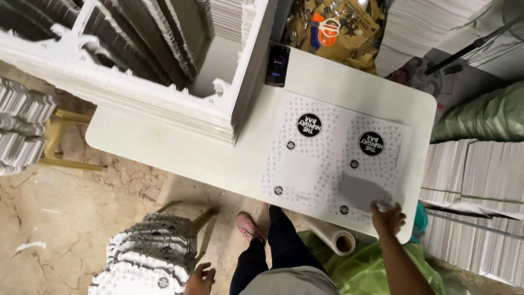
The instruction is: Manually separating pre-cut cardboard packaging shapes from a larger sheet and stacking the finished products.
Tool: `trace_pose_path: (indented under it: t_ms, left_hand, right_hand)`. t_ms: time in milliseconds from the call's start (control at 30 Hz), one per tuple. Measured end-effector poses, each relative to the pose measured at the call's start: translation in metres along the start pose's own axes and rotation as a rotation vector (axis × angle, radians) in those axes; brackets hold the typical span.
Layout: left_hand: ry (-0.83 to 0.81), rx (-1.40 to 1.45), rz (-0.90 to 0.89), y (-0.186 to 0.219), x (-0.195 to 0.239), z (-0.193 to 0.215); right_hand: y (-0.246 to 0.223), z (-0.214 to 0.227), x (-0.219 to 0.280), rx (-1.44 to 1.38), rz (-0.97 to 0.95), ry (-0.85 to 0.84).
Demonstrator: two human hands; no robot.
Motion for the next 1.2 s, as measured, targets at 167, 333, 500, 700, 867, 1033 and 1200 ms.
trace_pose_path:
  t_ms: [167,333,500,700,867,1033,1200]
  left_hand:
    - [-0.206,0.577,-0.235,0.101,0.027,-0.071]
    - [-0.184,0.342,-0.460,0.209,0.027,-0.135]
    - [-0.473,0.734,-0.135,0.280,0.079,-0.187]
    - [-0.137,0.464,-0.198,0.276,0.041,-0.274]
    - [-0.170,0.419,-0.200,0.253,0.049,-0.322]
    - [-0.123,0.298,-0.202,0.242,0.056,-0.338]
    - [0.107,0.328,-0.164,0.244,0.041,-0.326]
  right_hand:
    - [0.008,-0.016,0.044,-0.049,-0.051,-0.110]
    - [0.012,-0.029,0.070,-0.124,-0.068,-0.195]
    - [0.027,-0.049,0.077,-0.479,-0.150,-0.255]
    - [0.013,-0.033,0.086,-0.302,-0.136,-0.441]
    - [0.007,-0.009,0.043,-0.026,0.009,-0.296]
    - [-0.070,-0.013,0.033,0.090,0.694,-0.253]
    - [-0.100,-0.080,0.098,0.686,0.843,-0.968]
Point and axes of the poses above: each hand's wrist, its own x-axis away from the middle knuckle, its own z-axis out of the back of the hand, y = z × x, the point moved 8 cm from there along -x, towards the middle knuckle, and after that the axes turned 1 degree about -y, right-handed, at the moved point
